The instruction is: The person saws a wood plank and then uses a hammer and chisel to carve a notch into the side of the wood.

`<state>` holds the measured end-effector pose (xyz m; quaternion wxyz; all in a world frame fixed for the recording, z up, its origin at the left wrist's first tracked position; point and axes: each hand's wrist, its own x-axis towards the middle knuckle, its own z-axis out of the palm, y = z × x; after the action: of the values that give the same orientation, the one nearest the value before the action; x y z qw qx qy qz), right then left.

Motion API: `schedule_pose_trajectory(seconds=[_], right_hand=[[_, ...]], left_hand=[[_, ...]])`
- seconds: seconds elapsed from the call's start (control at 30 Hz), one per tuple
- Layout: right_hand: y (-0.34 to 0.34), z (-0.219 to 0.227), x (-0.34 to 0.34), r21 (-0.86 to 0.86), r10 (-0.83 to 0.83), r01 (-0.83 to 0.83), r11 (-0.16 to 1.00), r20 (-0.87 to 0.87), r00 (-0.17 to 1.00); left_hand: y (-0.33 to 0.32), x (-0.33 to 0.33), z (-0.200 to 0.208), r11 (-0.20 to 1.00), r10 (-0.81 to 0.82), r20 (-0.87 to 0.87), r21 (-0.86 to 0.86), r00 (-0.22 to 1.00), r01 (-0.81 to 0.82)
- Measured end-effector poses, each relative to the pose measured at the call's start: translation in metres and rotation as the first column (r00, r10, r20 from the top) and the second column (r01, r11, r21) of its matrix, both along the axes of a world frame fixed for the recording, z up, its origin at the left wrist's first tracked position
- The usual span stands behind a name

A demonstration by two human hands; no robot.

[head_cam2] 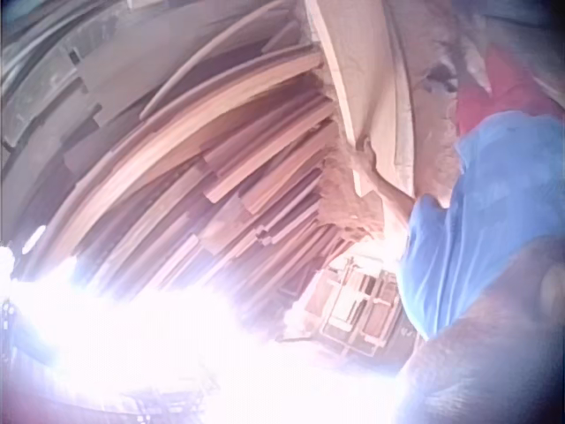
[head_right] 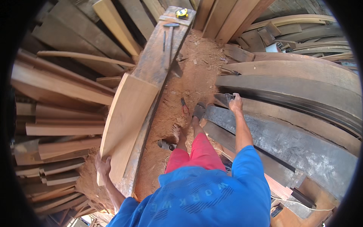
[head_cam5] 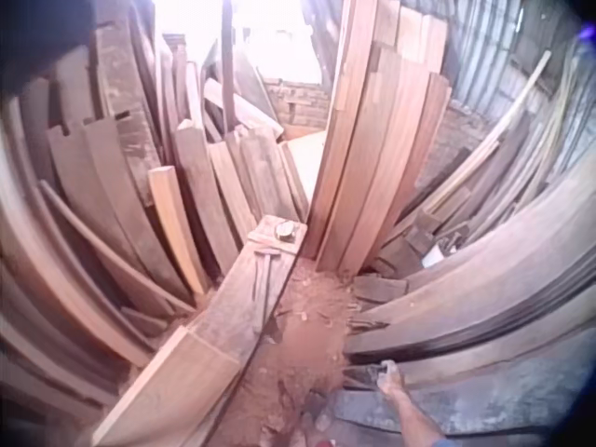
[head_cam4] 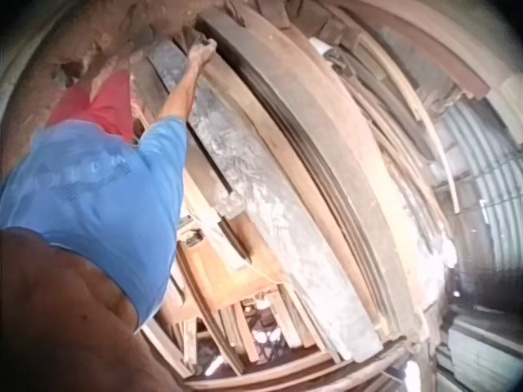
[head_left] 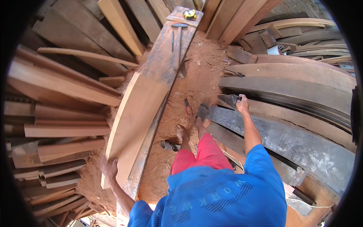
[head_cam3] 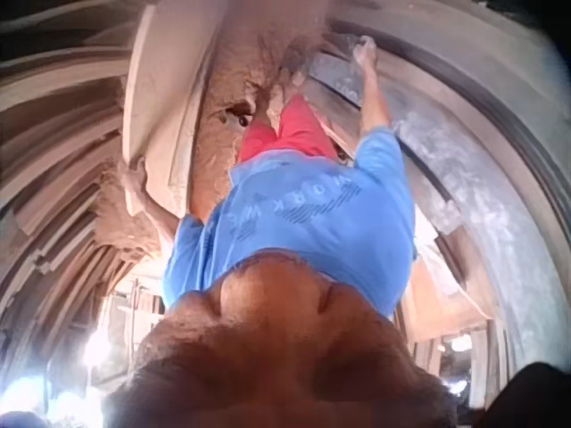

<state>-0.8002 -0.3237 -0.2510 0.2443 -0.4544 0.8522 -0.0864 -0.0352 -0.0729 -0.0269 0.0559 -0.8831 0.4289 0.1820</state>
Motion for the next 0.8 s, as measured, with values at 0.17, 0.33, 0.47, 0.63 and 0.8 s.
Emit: schedule_pose_trajectory(seconds=[0.17,0.33,0.47,0.63,0.8], right_hand=[[-0.02,-0.006,-0.009,0.086,0.003,-0.005,0.996,0.028,1.0],[-0.049,-0.046,-0.022,0.127,-0.119,0.119,0.985,-0.008,0.993],[-0.073,-0.034,-0.044,0.346,-0.133,0.229,0.91,-0.279,0.951],[-0.05,-0.018,-0.065,0.571,-0.012,0.214,0.793,-0.336,0.942],[-0.04,-0.014,-0.077,0.651,0.19,0.132,0.747,-0.401,0.896]], left_hand=[[0.019,0.0,0.009,0.994,0.102,-0.023,0.049,0.995,-0.1],[0.002,-0.015,0.025,0.99,0.141,-0.053,0.018,0.989,-0.14],[0.009,-0.036,0.034,0.99,0.129,0.015,0.049,0.992,-0.13],[0.003,-0.056,0.037,0.998,0.066,0.055,0.007,0.996,-0.067],[-0.002,-0.064,0.044,0.989,0.119,0.0,0.087,0.993,-0.118]])
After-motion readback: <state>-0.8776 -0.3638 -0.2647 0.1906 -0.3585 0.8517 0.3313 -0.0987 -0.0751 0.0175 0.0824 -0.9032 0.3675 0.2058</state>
